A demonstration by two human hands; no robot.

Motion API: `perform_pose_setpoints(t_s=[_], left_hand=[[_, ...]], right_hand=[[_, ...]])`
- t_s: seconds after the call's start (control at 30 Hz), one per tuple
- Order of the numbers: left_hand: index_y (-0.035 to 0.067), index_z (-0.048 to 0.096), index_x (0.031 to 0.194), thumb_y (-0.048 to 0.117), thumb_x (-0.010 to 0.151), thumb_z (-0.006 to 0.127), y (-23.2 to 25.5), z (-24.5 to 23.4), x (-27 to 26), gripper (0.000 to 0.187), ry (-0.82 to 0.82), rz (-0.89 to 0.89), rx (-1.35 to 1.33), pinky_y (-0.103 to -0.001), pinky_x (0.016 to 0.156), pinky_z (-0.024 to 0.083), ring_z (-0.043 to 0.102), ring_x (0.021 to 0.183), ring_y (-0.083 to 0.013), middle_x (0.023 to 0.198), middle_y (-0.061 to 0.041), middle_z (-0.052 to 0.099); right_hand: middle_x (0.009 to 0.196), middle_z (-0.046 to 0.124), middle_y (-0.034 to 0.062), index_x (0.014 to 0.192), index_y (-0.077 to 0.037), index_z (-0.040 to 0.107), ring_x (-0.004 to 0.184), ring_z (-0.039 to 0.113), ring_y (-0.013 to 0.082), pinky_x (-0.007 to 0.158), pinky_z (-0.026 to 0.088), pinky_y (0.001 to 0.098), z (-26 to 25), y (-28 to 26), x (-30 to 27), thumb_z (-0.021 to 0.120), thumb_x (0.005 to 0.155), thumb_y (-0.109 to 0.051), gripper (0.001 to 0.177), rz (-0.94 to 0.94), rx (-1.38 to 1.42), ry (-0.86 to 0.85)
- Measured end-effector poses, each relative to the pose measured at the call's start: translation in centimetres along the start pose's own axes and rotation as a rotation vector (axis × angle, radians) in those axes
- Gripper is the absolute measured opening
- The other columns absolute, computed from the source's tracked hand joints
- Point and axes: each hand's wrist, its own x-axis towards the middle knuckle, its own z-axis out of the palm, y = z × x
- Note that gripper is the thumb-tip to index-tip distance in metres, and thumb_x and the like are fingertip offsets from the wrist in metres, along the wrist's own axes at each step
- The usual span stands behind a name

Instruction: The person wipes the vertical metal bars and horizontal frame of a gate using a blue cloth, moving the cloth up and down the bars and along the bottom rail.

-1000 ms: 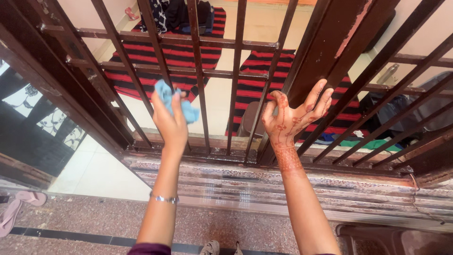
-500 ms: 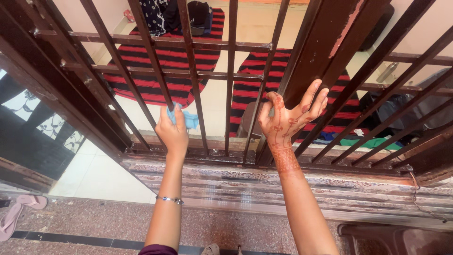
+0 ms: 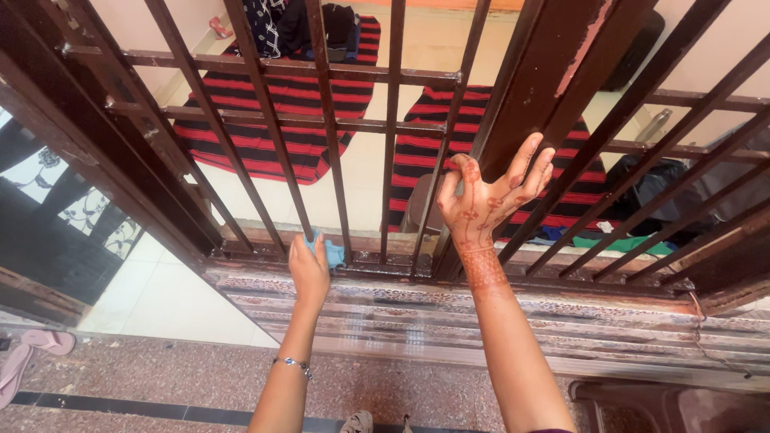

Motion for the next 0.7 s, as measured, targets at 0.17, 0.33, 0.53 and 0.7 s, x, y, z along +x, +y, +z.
perform_pose_setpoints(t_s=[0.17, 0.33, 0.53, 0.7], left_hand=[[-0.008, 0.046, 0.124, 0.019, 0.105, 0.054, 0.3, 0.2, -0.7, 0.033, -0.021, -0.112, 0.006, -0.048, 0.086, 0.047, 0.062, 0.098, -0.0406, 0.105, -0.027, 0.063], [-0.01, 0.028, 0.144, 0.02, 0.114, 0.044, 3.5, -2.4, 0.6, 0.046, 0.238, -0.148, -0.222, -0.046, 0.096, 0.051, 0.062, 0.112, -0.0316, 0.129, -0.026, 0.052], [-0.002, 0.043, 0.139, 0.022, 0.115, 0.038, 8.8, -7.4, 9.5, 0.035, 0.501, -0.033, -0.394, -0.036, 0.072, 0.06, 0.065, 0.096, -0.0226, 0.13, -0.017, 0.05], [-0.003, 0.052, 0.127, 0.029, 0.126, 0.033, 9.2, -5.9, 15.2, 0.037, 0.589, 0.203, -0.105, -0.036, 0.08, 0.052, 0.066, 0.092, -0.0221, 0.102, -0.014, 0.064]], right_hand=[[0.169, 0.015, 0.0324, 0.104, -0.025, 0.074, 0.16, 0.005, 0.0471, 0.129, 0.015, 0.0621, 0.1, 0.1, -0.1, 0.076, 0.101, -0.013, 0.012, 0.01, 0.005, -0.017], [0.168, 0.017, 0.0331, 0.102, -0.024, 0.073, 0.16, 0.006, 0.0475, 0.128, 0.016, 0.0626, 0.1, 0.1, 0.0, 0.073, 0.099, -0.012, 0.013, 0.01, -0.001, -0.019], [0.167, 0.017, 0.0335, 0.102, -0.025, 0.073, 0.159, 0.005, 0.0481, 0.13, 0.015, 0.0644, 0.2, 0.2, -0.2, 0.071, 0.098, -0.013, 0.012, -0.003, 0.01, -0.002], [0.167, 0.019, 0.0328, 0.099, -0.024, 0.073, 0.158, 0.006, 0.048, 0.129, 0.015, 0.0652, 0.3, 0.3, -0.1, 0.072, 0.097, -0.014, 0.011, -0.001, 0.024, 0.006]])
